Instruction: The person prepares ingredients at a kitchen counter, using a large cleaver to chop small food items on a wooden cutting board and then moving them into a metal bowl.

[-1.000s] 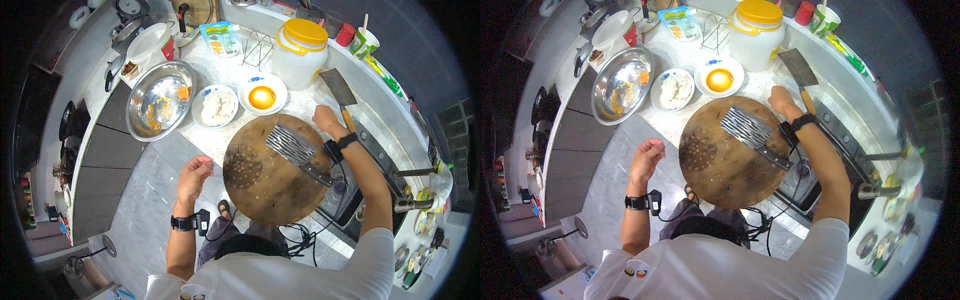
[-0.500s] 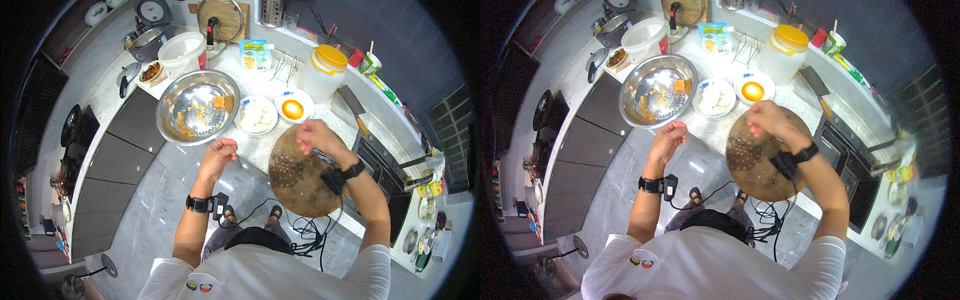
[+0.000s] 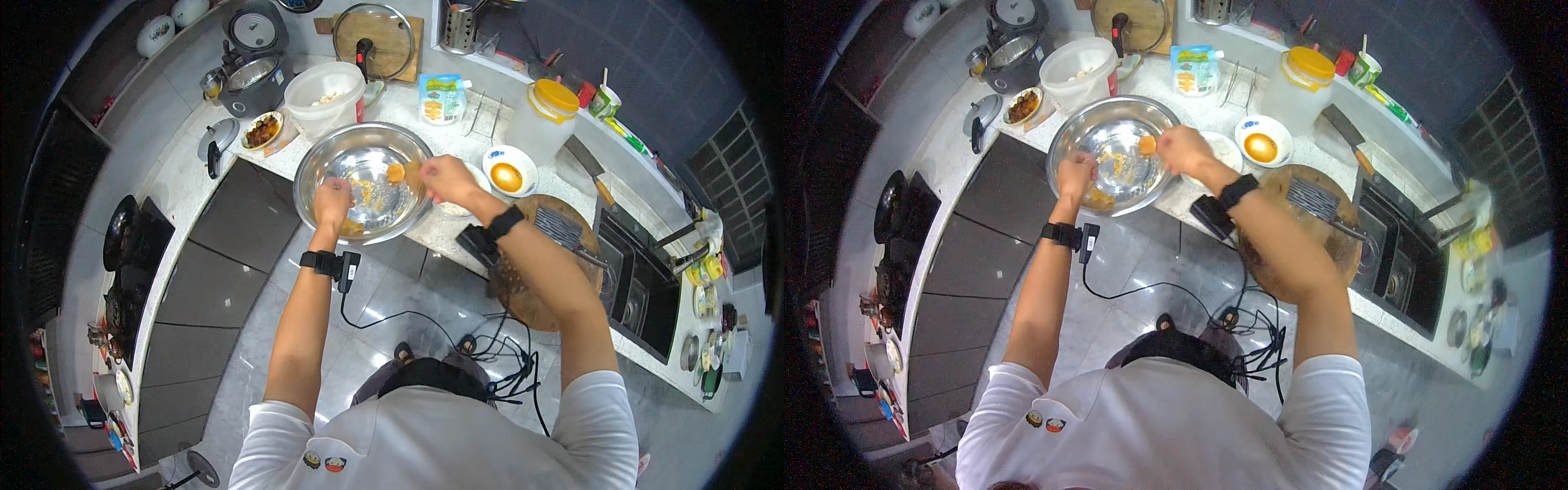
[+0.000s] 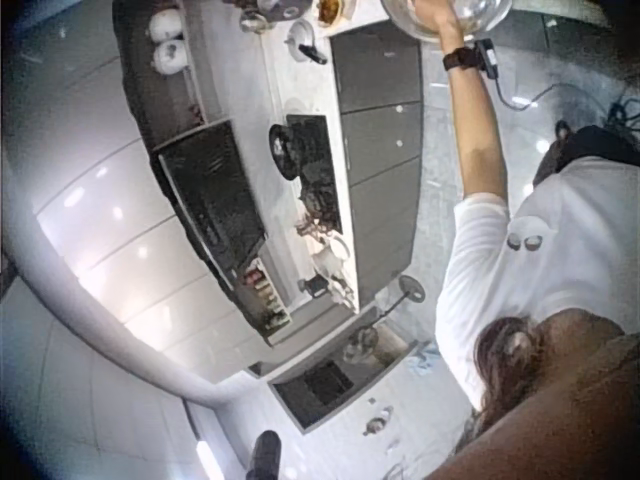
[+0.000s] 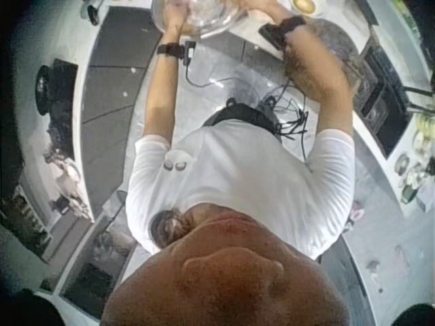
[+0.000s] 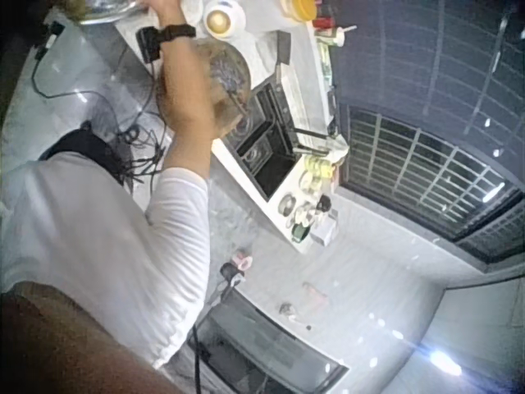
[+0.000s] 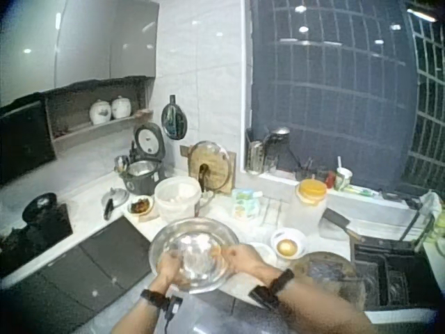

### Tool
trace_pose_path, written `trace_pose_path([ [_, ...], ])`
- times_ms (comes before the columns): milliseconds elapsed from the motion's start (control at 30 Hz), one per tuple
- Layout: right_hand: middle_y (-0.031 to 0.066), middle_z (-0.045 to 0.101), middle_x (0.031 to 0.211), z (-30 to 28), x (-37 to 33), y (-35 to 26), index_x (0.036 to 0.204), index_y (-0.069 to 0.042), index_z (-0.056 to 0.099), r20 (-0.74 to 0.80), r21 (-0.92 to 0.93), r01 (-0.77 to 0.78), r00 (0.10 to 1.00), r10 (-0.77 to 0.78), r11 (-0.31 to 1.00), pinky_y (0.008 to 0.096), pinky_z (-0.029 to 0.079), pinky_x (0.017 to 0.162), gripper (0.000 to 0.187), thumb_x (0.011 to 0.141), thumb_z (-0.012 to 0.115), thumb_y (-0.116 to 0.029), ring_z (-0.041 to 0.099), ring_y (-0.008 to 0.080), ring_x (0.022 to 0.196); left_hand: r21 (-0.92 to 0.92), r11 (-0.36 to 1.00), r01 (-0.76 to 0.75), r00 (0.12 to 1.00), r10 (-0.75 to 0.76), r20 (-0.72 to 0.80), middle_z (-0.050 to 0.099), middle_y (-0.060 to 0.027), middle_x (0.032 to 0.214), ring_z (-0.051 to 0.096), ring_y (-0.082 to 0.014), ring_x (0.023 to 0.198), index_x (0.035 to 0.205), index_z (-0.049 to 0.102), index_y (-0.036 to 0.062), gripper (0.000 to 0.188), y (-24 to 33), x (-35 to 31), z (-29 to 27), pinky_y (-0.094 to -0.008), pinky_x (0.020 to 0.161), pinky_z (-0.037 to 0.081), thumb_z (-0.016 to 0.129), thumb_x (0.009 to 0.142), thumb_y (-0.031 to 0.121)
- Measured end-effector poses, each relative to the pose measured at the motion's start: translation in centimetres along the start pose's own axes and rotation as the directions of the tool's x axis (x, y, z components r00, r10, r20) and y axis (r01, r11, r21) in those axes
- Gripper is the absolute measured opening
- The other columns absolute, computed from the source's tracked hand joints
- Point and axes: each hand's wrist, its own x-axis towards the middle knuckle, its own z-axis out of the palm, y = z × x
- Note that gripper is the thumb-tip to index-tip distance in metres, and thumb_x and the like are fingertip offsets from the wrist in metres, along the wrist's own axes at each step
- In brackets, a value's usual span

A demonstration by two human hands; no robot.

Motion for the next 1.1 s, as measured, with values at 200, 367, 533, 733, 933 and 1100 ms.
trace_pose_path([
  [200, 0.0094, 0.066, 0.083, -2.9, -5.8, 3.9, 0.11, 0.0, 0.063, -0.024, 0.066, 0.077, 0.997, -0.076, 0.995, 0.0283, 0.052, 0.064, 0.029, 0.083, 0.06, -0.011, 0.064, 0.0155, 0.069, 0.232, 0.964, -0.133, 0.989, 0.115, 0.091, 0.05, -0.0307, 0.125, 0.043, -0.0388, 0.124, 0.126, 0.056, 0.0071, 0.064, 1.0, 0.0, 1.3, -0.0373, 0.1, 0.041, 0.073, 0.066, 0.023],
  [367, 0.0024, 0.062, 0.081, -7.2, -15.3, 6.5, 0.101, -0.001, 0.062, -0.035, 0.304, 0.031, 0.999, -0.022, 0.952, 0.024, 0.049, 0.059, 0.019, 0.093, 0.06, -0.018, 0.059, 0.0105, 0.066, 0.209, 0.956, -0.205, 0.944, 0.137, 0.301, 0.063, -0.0232, 0.113, 0.062, -0.0321, 0.106, 0.115, 0.064, 0.0027, 0.06, 2.7, 3.7, 4.1, -0.0377, 0.093, 0.046, 0.074, 0.069, 0.039],
  [533, 0.0057, 0.066, 0.084, -10.7, -22.9, 9.2, 0.105, 0.0, 0.062, -0.265, 0.24, -0.278, 0.903, 0.338, 0.93, 0.0242, 0.051, 0.062, 0.022, 0.093, 0.059, -0.017, 0.062, 0.0123, 0.066, 0.329, 0.943, -0.046, 0.963, -0.046, 0.265, 0.064, -0.0237, 0.111, 0.061, -0.036, 0.108, 0.109, 0.066, 0.0003, 0.046, 3.2, 7.8, 9.4, -0.0396, 0.09, 0.049, 0.067, 0.074, 0.03],
  [733, 0.0074, 0.066, 0.083, -13.3, -28.1, 13.4, 0.103, 0.0, 0.062, -0.33, 0.44, -0.282, 0.832, 0.446, 0.853, 0.0248, 0.051, 0.058, 0.021, 0.094, 0.058, -0.017, 0.062, 0.0135, 0.061, 0.26, 0.958, 0.117, 0.985, -0.146, 0.096, 0.06, -0.0252, 0.118, 0.057, -0.0378, 0.113, 0.118, 0.054, -0.0065, 0.054, 1.4, 11.7, 14.8, -0.0409, 0.094, 0.048, 0.064, 0.08, 0.031],
  [933, 0.0064, 0.065, 0.083, -14.8, -30.0, 15.6, 0.103, 0.0, 0.061, -0.353, 0.467, -0.312, 0.792, 0.498, 0.827, 0.0247, 0.051, 0.059, 0.021, 0.096, 0.055, -0.019, 0.061, 0.0131, 0.064, 0.286, 0.952, -0.107, 0.98, 0.052, 0.194, 0.062, -0.0286, 0.11, 0.059, -0.0395, 0.109, 0.107, 0.061, -0.0086, 0.054, 0.2, 12.5, 16.5, -0.0419, 0.092, 0.049, 0.064, 0.081, 0.039],
  [1100, 0.0071, 0.066, 0.085, -15.1, -29.2, 16.2, 0.105, 0.001, 0.062, -0.347, 0.509, -0.308, 0.781, 0.519, 0.804, 0.026, 0.052, 0.06, 0.022, 0.094, 0.057, -0.017, 0.062, 0.0141, 0.065, 0.333, 0.943, -0.023, 0.992, -0.021, 0.128, 0.066, -0.0238, 0.101, 0.062, -0.0346, 0.105, 0.098, 0.065, -0.0042, 0.047, -1.4, 13.2, 18.5, -0.0422, 0.088, 0.051, 0.071, 0.076, 0.037],
])
